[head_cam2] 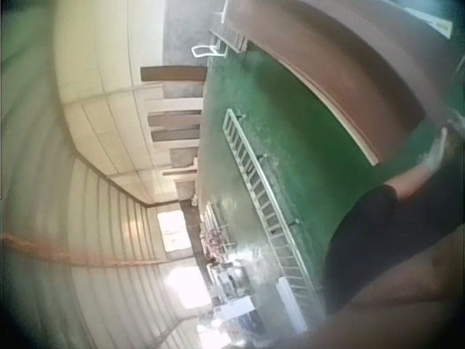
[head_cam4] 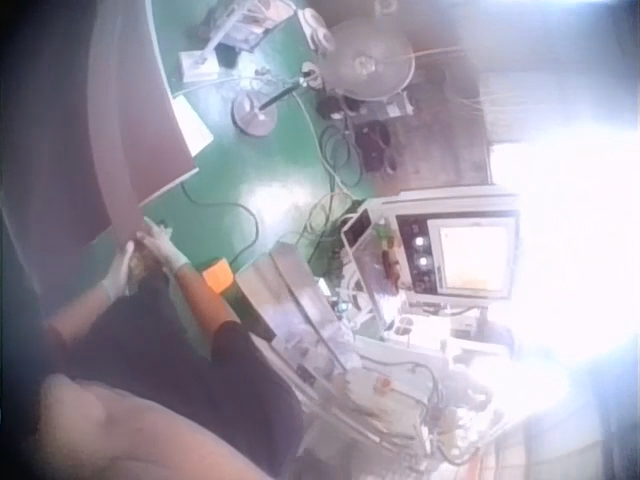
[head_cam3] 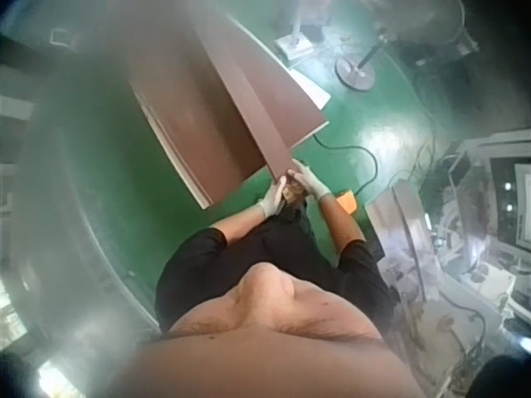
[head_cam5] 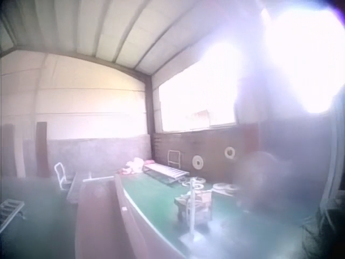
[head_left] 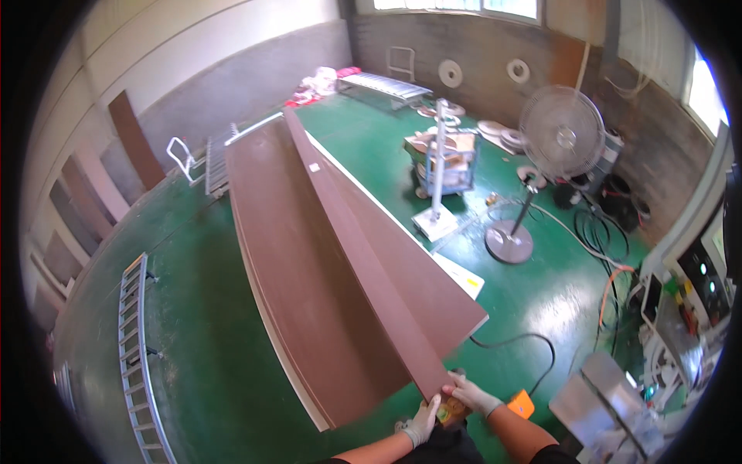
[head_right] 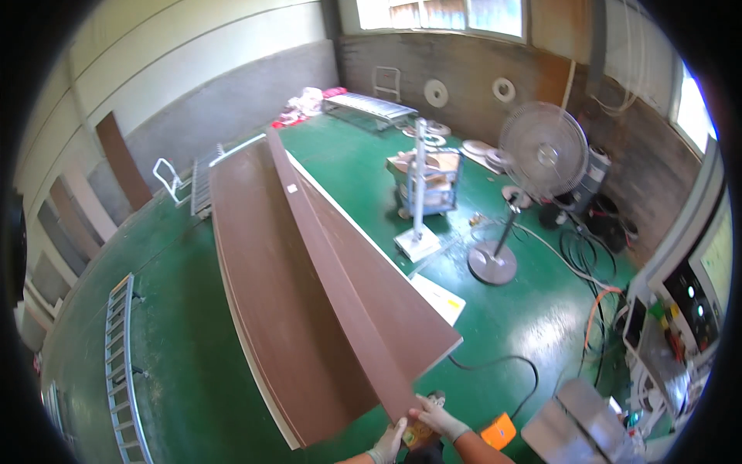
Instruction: The person applies yellow adhesive tape to a roller on a machine by hand. The person then picks up wood planks from a stack and feeds them into the edge-banding machine one at a time.
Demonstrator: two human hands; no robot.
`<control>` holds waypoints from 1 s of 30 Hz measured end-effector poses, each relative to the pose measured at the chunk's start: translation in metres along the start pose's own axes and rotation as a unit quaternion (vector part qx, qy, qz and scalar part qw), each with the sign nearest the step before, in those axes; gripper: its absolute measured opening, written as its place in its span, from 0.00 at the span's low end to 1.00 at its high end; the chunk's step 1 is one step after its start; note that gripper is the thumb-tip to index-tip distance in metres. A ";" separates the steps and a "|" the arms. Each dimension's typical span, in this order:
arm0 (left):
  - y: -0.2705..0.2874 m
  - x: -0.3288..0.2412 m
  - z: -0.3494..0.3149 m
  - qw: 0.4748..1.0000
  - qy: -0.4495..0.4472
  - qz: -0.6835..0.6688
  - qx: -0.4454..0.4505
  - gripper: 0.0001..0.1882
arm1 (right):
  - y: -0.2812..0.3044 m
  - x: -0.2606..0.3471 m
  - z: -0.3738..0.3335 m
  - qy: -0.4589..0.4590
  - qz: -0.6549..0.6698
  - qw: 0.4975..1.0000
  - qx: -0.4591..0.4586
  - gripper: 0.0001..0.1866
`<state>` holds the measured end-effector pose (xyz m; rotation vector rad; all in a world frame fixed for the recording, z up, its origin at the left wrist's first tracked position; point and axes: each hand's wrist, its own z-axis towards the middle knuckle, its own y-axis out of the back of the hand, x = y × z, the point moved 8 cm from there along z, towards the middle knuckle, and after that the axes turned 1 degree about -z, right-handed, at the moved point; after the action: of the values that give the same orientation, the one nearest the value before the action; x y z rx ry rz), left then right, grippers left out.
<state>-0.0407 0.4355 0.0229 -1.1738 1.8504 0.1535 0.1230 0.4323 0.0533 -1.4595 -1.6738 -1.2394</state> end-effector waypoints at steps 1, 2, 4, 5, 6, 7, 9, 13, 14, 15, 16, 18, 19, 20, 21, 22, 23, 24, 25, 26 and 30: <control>-0.006 -0.002 -0.013 0.997 0.009 0.071 0.032 0.39 | 0.000 -0.009 -0.014 0.036 -0.122 0.991 -0.039 0.46; -0.008 -0.008 -0.039 0.995 0.086 -0.029 0.035 0.39 | -0.012 0.018 -0.034 0.032 -0.183 0.978 -0.091 0.47; 0.021 0.019 -0.056 0.989 0.119 -0.073 0.043 0.42 | -0.033 0.110 -0.056 0.019 -0.260 0.955 -0.143 0.49; 0.031 0.035 -0.054 0.985 0.116 -0.110 0.060 0.44 | -0.043 0.132 -0.065 0.004 -0.277 0.949 -0.148 0.51; 0.035 0.039 -0.065 0.990 0.116 -0.060 0.055 0.48 | -0.044 0.138 -0.080 -0.009 -0.312 0.933 -0.180 0.52; 0.042 0.043 -0.075 0.984 0.151 -0.077 0.047 0.49 | -0.045 0.144 -0.091 -0.015 -0.345 0.920 -0.186 0.52; 0.059 0.051 -0.094 0.969 0.217 -0.112 0.022 0.52 | -0.050 0.150 -0.111 -0.023 -0.411 0.891 -0.190 0.52; 0.110 0.034 -0.092 0.969 0.180 -0.105 -0.133 0.55 | -0.062 0.131 -0.132 -0.016 -0.402 0.879 -0.254 0.54; 0.123 0.028 -0.084 0.973 0.152 -0.090 -0.151 0.53 | -0.064 0.130 -0.143 -0.003 -0.384 0.882 -0.272 0.53; 0.138 0.021 -0.072 0.976 0.123 -0.075 -0.166 0.52 | -0.068 0.128 -0.158 0.006 -0.380 0.881 -0.282 0.52; 0.153 0.014 -0.060 0.977 0.093 -0.061 -0.182 0.51 | -0.073 0.125 -0.175 0.017 -0.377 0.879 -0.292 0.51; 0.169 -0.008 -0.043 0.980 0.035 -0.071 -0.185 0.46 | -0.086 0.115 -0.218 0.025 -0.366 0.879 -0.305 0.49; 0.165 -0.020 -0.040 0.983 0.008 -0.071 -0.169 0.44 | -0.091 0.105 -0.245 0.003 -0.350 0.891 -0.288 0.49; 0.156 -0.029 -0.041 0.981 -0.008 -0.097 -0.169 0.36 | -0.098 0.090 -0.277 -0.010 -0.339 0.897 -0.283 0.49; 0.147 -0.039 -0.046 0.977 -0.024 -0.123 -0.174 0.29 | -0.106 0.086 -0.313 -0.018 -0.346 0.897 -0.276 0.47; 0.139 -0.045 -0.053 0.972 -0.039 -0.150 -0.177 0.24 | -0.118 0.073 -0.350 -0.028 -0.356 0.893 -0.274 0.48; 0.136 -0.044 -0.061 0.968 -0.019 -0.157 -0.193 0.29 | -0.129 0.068 -0.390 -0.038 -0.361 0.893 -0.266 0.48; 0.128 -0.043 -0.070 0.967 -0.011 -0.177 -0.181 0.33 | -0.140 0.058 -0.432 -0.044 -0.367 0.891 -0.263 0.50; 0.120 -0.046 -0.080 0.966 -0.005 -0.195 -0.167 0.37 | -0.154 0.046 -0.476 -0.066 -0.368 0.892 -0.254 0.48; 0.095 -0.050 -0.097 0.969 0.009 -0.213 -0.129 0.37 | -0.167 0.041 -0.523 -0.076 -0.375 0.885 -0.264 0.49; 0.060 -0.058 -0.145 0.955 -0.014 -0.293 0.049 0.36 | -0.224 0.030 -0.701 -0.190 -0.175 0.921 -0.290 0.41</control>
<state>-0.1695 0.4296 0.1294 -1.5838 1.3959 -0.2528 -0.1984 -0.1850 0.2961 -1.8977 -1.9856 -1.8628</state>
